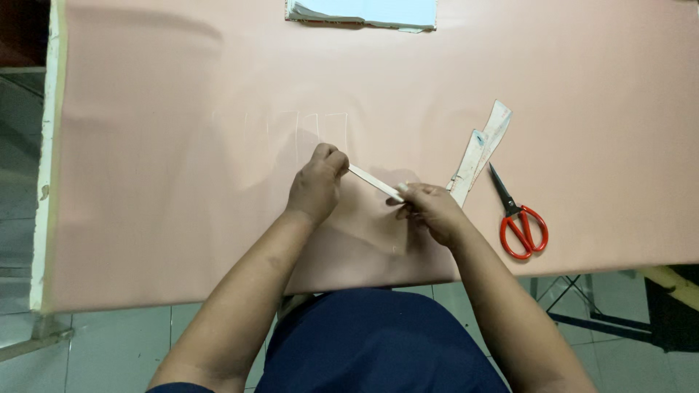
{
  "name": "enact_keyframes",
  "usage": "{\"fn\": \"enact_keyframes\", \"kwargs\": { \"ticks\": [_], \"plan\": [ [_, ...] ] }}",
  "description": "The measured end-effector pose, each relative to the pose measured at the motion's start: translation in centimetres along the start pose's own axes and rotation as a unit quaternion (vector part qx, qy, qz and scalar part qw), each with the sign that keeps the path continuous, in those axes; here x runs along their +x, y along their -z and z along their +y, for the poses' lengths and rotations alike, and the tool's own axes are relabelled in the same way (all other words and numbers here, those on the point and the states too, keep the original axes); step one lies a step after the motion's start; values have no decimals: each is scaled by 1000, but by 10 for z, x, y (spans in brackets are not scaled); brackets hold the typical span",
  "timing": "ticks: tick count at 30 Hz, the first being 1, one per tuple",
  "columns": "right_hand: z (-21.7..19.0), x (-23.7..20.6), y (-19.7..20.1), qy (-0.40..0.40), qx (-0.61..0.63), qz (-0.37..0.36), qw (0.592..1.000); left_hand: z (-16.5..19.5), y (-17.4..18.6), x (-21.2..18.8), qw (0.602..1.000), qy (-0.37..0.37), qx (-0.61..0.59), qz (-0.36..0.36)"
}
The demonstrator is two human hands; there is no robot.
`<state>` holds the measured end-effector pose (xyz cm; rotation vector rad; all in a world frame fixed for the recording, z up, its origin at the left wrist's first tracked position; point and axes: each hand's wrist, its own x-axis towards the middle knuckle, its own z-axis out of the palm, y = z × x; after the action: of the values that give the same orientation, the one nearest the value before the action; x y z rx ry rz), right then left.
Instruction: The person places a paper pattern on a large sheet of pink fabric and uses a small marking tool to trace the pattern's outline. They repeat this process for several pattern pieces, repositioning the pattern and marking each one in sequence.
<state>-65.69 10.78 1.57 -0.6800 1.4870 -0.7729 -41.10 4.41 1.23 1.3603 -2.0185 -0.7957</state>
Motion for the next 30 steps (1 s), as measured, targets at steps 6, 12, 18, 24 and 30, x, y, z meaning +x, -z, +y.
{"fn": "enact_keyframes", "kwargs": {
  "ticks": [6, 12, 18, 24, 30],
  "plan": [
    [1, 13, -20, 56, -150, -18, 987, -4, -11, -2, 1000, 0, -1, -7],
    [-8, 30, -45, 142, -252, 81, 954, -23, -22, -1, 991, 35, 60, -112],
    [-16, 17, -52, 98, -310, 80, 942, -29, -23, -5, 994, 42, 43, -94],
    [-15, 15, -48, 79, -333, 67, 937, -27, -21, -4, 992, 50, 47, -104],
    [-2, 25, -41, 163, -360, 68, 916, -30, -22, -5, 993, 39, 39, -100]
  ]
}}
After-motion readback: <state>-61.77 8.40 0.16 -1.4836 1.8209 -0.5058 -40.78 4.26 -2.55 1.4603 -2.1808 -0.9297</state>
